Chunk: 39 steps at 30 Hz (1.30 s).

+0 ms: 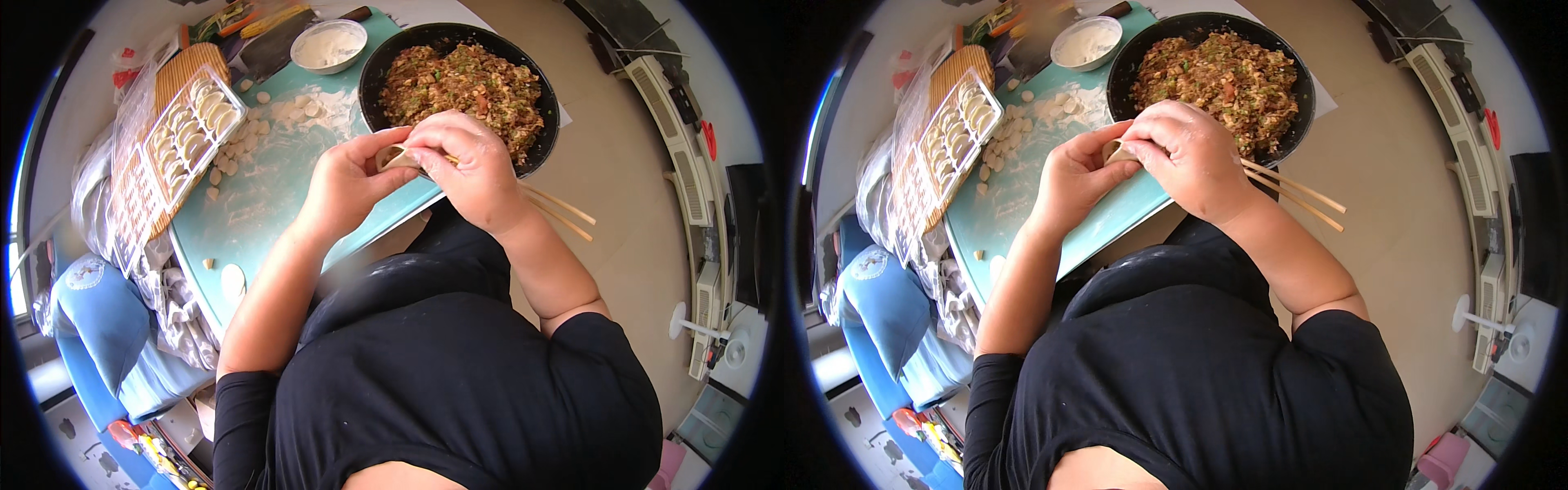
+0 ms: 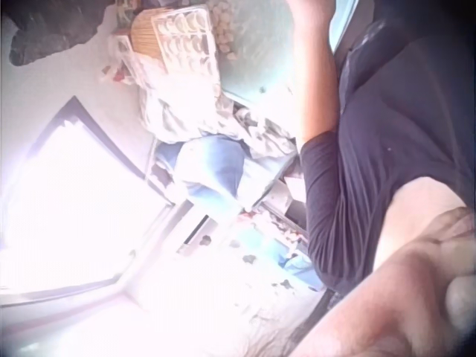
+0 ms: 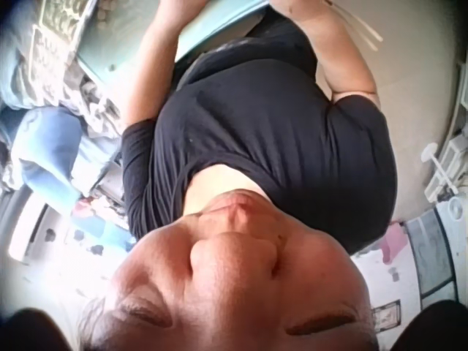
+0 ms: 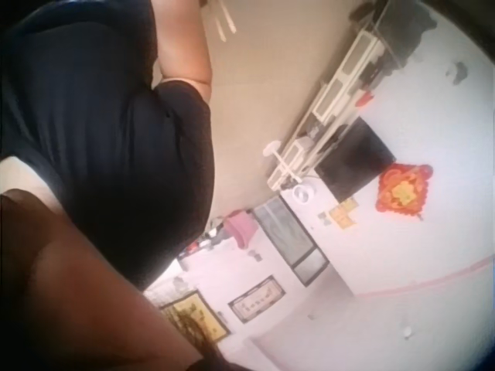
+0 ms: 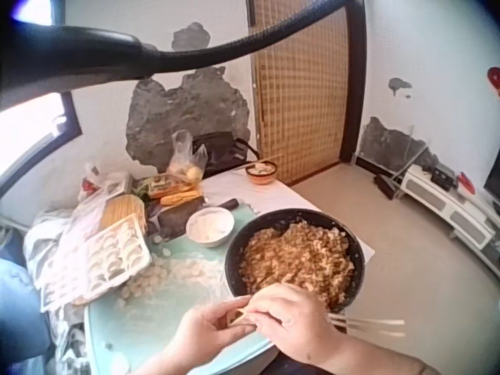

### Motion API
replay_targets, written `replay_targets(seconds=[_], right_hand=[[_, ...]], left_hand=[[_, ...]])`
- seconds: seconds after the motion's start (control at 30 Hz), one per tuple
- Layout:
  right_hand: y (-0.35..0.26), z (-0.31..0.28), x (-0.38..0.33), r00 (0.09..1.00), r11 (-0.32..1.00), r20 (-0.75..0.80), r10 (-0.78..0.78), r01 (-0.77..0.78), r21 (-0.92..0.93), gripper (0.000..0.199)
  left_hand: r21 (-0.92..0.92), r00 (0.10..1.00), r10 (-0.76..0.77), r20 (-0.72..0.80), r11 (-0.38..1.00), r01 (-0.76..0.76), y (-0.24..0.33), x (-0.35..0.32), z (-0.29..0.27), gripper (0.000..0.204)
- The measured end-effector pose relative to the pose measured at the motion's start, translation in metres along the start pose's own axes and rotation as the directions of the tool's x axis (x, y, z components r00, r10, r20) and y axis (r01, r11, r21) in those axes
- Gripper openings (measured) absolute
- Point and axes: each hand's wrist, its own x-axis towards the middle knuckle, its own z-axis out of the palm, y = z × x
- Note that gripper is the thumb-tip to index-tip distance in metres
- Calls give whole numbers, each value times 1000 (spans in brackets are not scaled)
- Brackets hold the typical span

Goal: The person fills round dough wrappers with a meat and vegetable mixture using chopsticks, then folds and pleats the edges to seal them. The finished dumplings are placed into a plastic tray on the table.

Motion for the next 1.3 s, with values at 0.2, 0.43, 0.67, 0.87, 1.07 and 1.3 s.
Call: replay_targets(seconds=[0.2,0.43,0.67,0.87,1.07,1.3], right_hand=[[-14,11,8,986,959,-128,103,-64,276,14],[-39,38,-6,925,784,309,223,-358,507,22],[-51,51,-7,914,780,276,296,-398,483,15],[-50,60,-9,955,818,194,226,-294,494,10],[-46,62,-5,994,957,79,-73,47,288,13],[-56,65,-2,996,930,82,-29,-3,366,18]], left_hand=[[-306,980,-31,-195,952,-31,-2,-47,-19,42],[-472,962,56,-267,863,-181,-5,-86,-27,45],[-401,941,84,-328,890,-219,-5,-100,-27,45],[-358,924,120,-364,897,-258,-5,-102,-25,44],[-333,906,133,-403,900,-280,-8,-104,-25,43],[-355,904,113,-413,894,-274,-7,-108,-24,42]])
